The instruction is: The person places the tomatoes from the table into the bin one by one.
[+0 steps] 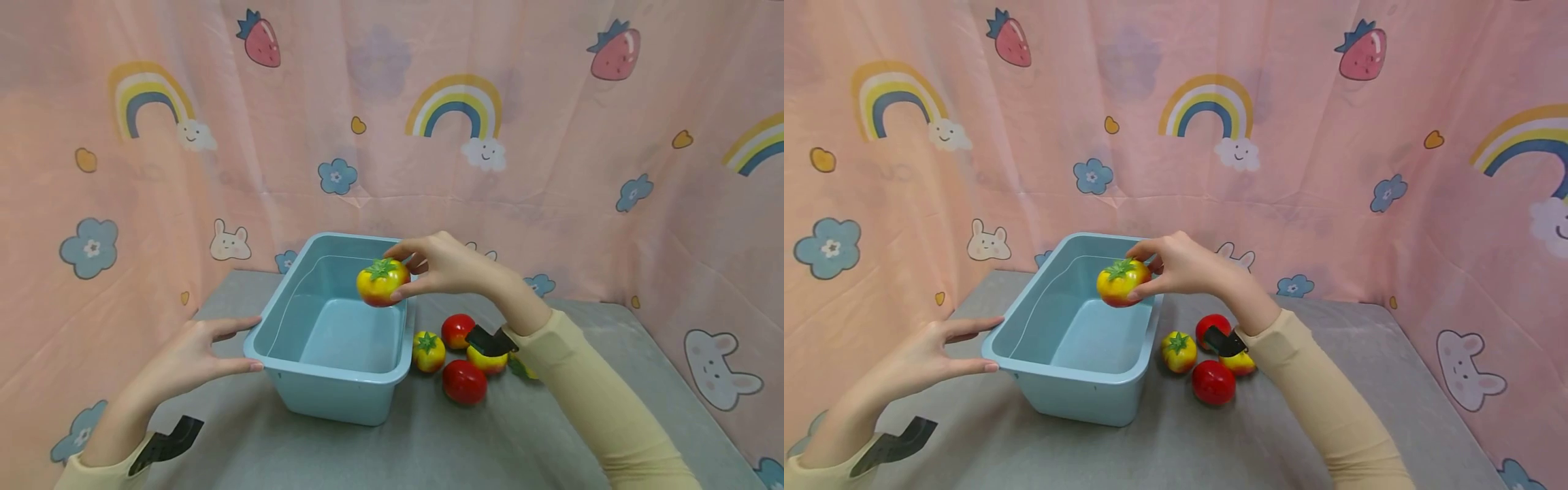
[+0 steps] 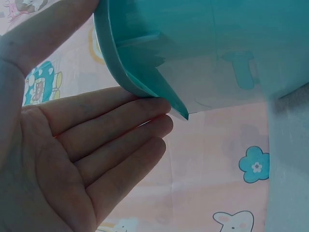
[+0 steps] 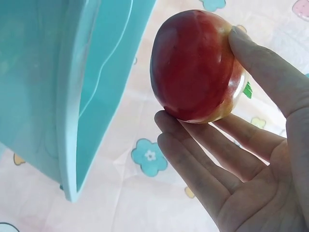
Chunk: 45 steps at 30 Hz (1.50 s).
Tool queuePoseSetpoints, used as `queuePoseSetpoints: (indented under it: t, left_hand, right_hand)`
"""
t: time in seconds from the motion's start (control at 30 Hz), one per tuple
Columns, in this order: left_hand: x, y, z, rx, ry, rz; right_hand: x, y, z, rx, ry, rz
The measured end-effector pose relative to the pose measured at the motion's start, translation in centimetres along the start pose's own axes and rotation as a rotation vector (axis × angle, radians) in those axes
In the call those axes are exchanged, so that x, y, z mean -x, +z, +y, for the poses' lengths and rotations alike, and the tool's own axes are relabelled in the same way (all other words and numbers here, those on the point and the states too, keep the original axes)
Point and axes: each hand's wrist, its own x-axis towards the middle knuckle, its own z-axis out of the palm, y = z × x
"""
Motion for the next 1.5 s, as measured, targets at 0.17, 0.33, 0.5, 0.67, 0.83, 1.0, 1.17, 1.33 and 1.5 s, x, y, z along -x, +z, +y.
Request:
queuePoseSetpoints:
  t: [0.17, 0.33, 0.5, 0.67, 0.83, 1.0, 1.17, 1.33, 1.5]
  left_hand:
    - [0.0, 0.1, -0.1, 0.0, 0.006, 0.007]
    - [0.0, 0.1, -0.1, 0.002, 0.008, 0.011]
    - [0.0, 0.1, -0.2, 0.007, 0.006, 0.012]
    - [0.1, 0.1, -0.2, 0.008, 0.009, 0.017]
    - [0.0, 0.2, -0.3, 0.014, 0.008, 0.018]
    - [-0.1, 0.3, -0.4, 0.018, 0.009, 0.018]
    - [-0.1, 0.3, -0.4, 0.026, 0.008, 0.019]
    - [-0.1, 0.3, -0.4, 0.019, 0.009, 0.023]
    - [-0.1, 0.2, -0.3, 0.02, 0.005, 0.024]
  right_hand:
    - [-0.8, 0.2, -0.4, -0.013, -0.001, -0.027]
    - [-1.5, 0.3, -0.9, -0.018, -0.009, -0.051]
    - [-2.1, 0.4, -1.3, -0.019, -0.004, -0.068]
    - [-2.8, 0.7, -1.5, -0.01, -0.001, -0.083]
    - [-3.4, 1.0, -1.6, -0.001, 0.0, -0.096]
    - [-4.1, 1.2, -2.0, 0.025, -0.019, -0.107]
    - [-4.8, 1.5, -2.4, 0.034, -0.03, -0.121]
    - [-5.1, 1.7, -2.6, -0.002, -0.008, -0.114]
    - [-4.7, 1.4, -2.4, -0.012, 0.012, -0.086]
